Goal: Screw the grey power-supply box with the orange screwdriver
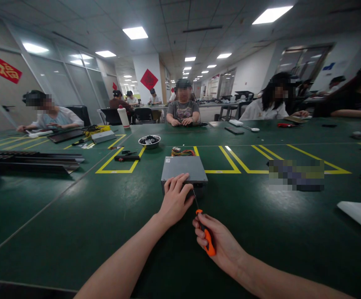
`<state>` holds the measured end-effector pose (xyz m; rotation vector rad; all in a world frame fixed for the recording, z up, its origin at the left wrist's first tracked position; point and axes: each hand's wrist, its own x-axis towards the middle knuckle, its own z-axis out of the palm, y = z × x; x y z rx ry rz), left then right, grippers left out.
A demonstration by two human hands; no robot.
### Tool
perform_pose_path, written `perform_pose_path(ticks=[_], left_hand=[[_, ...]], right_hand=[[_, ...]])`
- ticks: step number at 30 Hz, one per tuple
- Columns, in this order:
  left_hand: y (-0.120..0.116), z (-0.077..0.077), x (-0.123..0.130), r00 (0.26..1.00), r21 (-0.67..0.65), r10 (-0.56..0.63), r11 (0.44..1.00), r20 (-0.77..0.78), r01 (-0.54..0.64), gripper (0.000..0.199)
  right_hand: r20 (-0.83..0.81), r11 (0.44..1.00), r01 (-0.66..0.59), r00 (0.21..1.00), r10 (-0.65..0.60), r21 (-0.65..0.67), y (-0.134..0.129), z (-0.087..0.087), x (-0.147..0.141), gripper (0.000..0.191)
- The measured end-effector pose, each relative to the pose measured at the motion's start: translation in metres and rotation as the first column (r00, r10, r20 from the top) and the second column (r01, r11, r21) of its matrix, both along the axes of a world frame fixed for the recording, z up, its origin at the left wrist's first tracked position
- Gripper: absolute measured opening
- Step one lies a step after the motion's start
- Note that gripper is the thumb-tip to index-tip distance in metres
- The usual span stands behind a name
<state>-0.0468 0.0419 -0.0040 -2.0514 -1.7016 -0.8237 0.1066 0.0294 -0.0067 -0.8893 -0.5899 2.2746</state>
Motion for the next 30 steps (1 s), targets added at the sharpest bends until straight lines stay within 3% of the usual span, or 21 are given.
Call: perform_pose_path(ticks=[8,16,23,30], left_hand=[[0.0,0.002,0.0,0.998,0.0,-0.033,0.999,-0.057,0.033,0.025],[0.0,0.001,0.0,0.998,0.019,-0.022,1.0,-0.054,0.023,0.02],[0.003,0.0,-0.002,1.0,-0.004,0.015,1.0,-0.023,-0.015,0.051],[0.004,0.001,-0.001,0.999,0.024,0.039,0.999,-0.026,-0.039,0.039]], right_hand=[[-0.02,0.995,-0.087,0.996,0.086,-0.05,-0.001,0.006,0.001,0.02],[0.0,1.0,-0.006,1.0,0.006,-0.023,0.001,0.006,0.0,0.01],[0.044,1.0,-0.004,0.999,0.005,-0.025,-0.004,0.01,0.001,0.011],[0.006,0.995,-0.068,0.998,0.069,-0.076,-0.003,0.012,0.003,0.022]])
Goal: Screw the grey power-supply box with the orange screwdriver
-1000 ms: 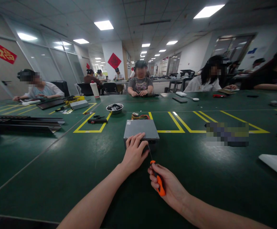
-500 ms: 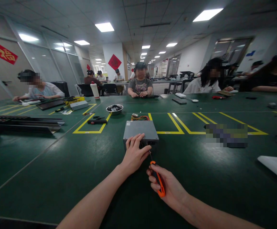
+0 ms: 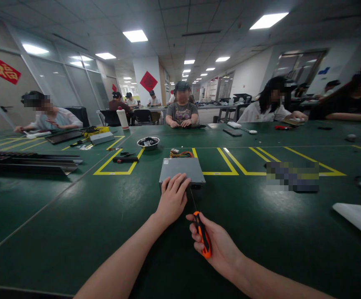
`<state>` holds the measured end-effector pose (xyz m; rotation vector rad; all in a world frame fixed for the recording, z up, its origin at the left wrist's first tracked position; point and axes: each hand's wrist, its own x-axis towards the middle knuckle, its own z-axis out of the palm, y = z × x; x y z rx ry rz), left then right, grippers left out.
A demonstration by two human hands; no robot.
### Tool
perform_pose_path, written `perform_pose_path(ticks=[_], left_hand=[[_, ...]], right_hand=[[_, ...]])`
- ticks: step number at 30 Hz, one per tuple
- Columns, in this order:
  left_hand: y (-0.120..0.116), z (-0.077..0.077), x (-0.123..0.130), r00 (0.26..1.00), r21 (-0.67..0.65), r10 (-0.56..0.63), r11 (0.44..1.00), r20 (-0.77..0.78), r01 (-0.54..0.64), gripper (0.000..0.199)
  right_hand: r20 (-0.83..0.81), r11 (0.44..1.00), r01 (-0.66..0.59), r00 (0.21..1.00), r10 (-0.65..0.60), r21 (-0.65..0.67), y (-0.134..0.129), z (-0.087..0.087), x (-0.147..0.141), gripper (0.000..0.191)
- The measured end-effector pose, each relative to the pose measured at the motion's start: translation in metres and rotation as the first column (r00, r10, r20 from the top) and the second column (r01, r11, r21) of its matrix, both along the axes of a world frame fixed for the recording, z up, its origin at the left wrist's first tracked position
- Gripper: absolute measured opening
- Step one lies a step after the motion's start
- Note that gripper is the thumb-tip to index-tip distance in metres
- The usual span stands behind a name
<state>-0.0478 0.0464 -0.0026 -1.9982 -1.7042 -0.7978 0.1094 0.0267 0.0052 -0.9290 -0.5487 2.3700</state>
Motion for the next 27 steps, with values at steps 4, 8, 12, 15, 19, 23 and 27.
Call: perform_pose_path(ticks=[4,8,12,15,19,23,27], left_hand=[[0.002,0.001,0.0,1.0,0.014,0.013,1.0,0.009,-0.013,0.036],[0.006,0.001,0.001,0.999,0.025,0.027,0.999,0.04,-0.028,0.038],[0.01,-0.002,0.002,0.998,0.048,0.048,0.998,0.044,-0.05,0.038],[0.012,-0.004,0.002,0.996,0.065,0.064,0.996,0.061,-0.068,0.033],[0.013,-0.005,0.002,0.995,0.067,0.074,0.995,0.072,-0.079,0.031],[0.013,-0.004,0.001,0.995,0.065,0.07,0.995,0.071,-0.075,0.03],[0.012,-0.003,0.001,0.995,0.06,0.062,0.996,0.076,-0.067,0.03]], right_hand=[[0.017,0.997,0.06,0.998,-0.061,0.049,0.003,-0.006,0.0,0.01],[0.035,0.994,0.093,0.995,-0.095,0.063,0.002,-0.006,-0.001,0.011],[0.072,1.0,0.007,0.997,-0.01,0.03,0.001,0.002,0.0,0.025],[0.056,1.0,-0.015,0.998,0.015,-0.001,0.002,0.004,0.0,0.029],[0.024,1.0,0.009,1.0,-0.009,-0.01,0.007,-0.002,0.0,0.02],[0.009,0.997,0.059,0.998,-0.059,0.048,0.008,-0.009,-0.001,0.009],[0.041,0.997,0.046,0.998,-0.049,0.057,0.004,-0.006,-0.001,0.01]])
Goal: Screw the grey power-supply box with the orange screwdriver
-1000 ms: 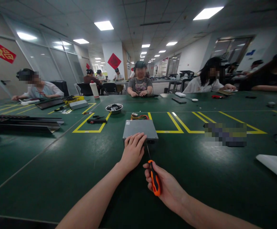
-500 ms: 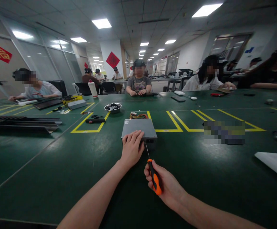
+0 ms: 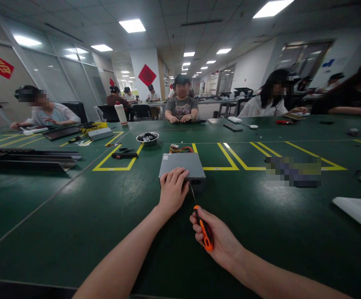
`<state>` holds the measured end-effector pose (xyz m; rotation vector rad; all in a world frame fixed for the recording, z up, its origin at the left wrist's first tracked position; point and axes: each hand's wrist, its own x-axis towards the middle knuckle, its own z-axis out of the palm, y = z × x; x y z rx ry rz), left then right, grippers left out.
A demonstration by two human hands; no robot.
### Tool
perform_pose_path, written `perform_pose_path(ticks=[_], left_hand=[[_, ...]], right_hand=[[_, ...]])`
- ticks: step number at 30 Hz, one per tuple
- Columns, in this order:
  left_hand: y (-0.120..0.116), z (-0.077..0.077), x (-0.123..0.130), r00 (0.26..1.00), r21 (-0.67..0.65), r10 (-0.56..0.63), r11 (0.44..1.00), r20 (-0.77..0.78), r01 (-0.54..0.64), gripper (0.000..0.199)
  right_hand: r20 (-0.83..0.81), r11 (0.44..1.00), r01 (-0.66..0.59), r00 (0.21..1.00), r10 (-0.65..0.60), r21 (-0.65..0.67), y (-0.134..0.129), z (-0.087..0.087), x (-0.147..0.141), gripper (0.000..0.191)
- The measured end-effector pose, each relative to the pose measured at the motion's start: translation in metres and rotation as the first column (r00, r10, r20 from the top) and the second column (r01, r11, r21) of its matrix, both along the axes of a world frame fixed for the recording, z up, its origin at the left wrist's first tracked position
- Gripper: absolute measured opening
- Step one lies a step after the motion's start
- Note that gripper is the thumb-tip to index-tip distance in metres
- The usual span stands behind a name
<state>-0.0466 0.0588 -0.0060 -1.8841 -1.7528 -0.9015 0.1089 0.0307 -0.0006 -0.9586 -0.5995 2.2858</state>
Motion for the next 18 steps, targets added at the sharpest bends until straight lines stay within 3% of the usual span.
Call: perform_pose_path(ticks=[7,13,18], left_hand=[[0.0002,0.0005,0.0001,1.0,-0.014,-0.014,1.0,0.008,0.014,0.03],[0.0005,0.001,0.0008,1.0,-0.016,-0.008,1.0,0.014,0.008,0.031],[0.0003,0.0011,0.0012,1.0,-0.011,-0.009,1.0,0.016,0.009,0.03]], right_hand=[[-0.026,0.994,-0.086,0.996,0.085,-0.07,0.0033,0.0031,0.0019,0.028],[-0.022,0.999,-0.011,1.0,0.01,-0.032,0.0057,-0.0008,0.0006,0.009],[-0.018,1.0,-0.014,1.0,0.014,-0.022,0.0041,-0.001,0.0013,0.01]])
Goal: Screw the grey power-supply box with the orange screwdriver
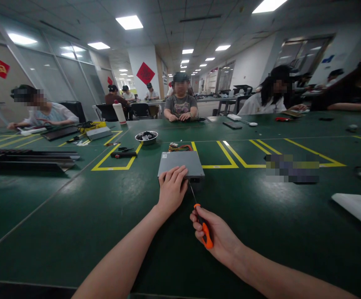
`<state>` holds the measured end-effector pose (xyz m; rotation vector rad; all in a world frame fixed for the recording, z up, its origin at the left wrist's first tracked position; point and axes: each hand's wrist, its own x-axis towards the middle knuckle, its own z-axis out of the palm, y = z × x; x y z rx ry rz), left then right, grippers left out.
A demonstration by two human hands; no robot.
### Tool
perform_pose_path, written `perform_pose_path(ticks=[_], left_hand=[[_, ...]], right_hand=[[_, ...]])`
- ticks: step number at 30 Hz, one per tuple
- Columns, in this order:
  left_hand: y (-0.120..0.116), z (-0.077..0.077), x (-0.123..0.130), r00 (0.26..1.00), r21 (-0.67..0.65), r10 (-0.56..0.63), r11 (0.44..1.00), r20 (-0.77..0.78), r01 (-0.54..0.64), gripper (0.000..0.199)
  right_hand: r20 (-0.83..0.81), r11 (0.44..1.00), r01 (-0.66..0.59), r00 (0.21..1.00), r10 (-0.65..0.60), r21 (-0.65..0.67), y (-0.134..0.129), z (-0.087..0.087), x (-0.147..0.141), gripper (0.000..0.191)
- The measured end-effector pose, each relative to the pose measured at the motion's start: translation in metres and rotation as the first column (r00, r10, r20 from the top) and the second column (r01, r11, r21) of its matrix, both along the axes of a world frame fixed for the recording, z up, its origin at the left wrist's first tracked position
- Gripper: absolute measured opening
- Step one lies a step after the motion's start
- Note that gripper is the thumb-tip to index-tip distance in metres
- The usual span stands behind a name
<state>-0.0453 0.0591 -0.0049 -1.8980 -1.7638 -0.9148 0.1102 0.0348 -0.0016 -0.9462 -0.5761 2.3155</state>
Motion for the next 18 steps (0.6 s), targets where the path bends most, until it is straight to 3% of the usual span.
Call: perform_pose_path(ticks=[6,9,14,18], left_hand=[[0.001,-0.002,0.0,1.0,0.001,0.011,1.0,0.001,-0.011,0.03],[0.001,-0.002,0.001,1.0,0.003,0.012,1.0,-0.003,-0.012,0.03],[0.0,-0.001,0.001,1.0,0.002,0.01,1.0,-0.002,-0.01,0.03],[-0.001,0.0,0.001,1.0,-0.007,0.005,1.0,0.0,-0.005,0.031]], right_hand=[[-0.005,0.995,-0.096,0.995,0.096,-0.025,-0.001,0.01,0.0,0.026],[-0.037,0.997,-0.074,0.997,0.073,-0.038,0.0,0.009,0.0,0.028],[-0.007,1.0,-0.007,1.0,0.007,0.03,0.004,-0.004,0.001,0.009],[-0.021,0.999,0.008,1.0,-0.007,0.045,0.002,-0.005,0.001,0.008]])
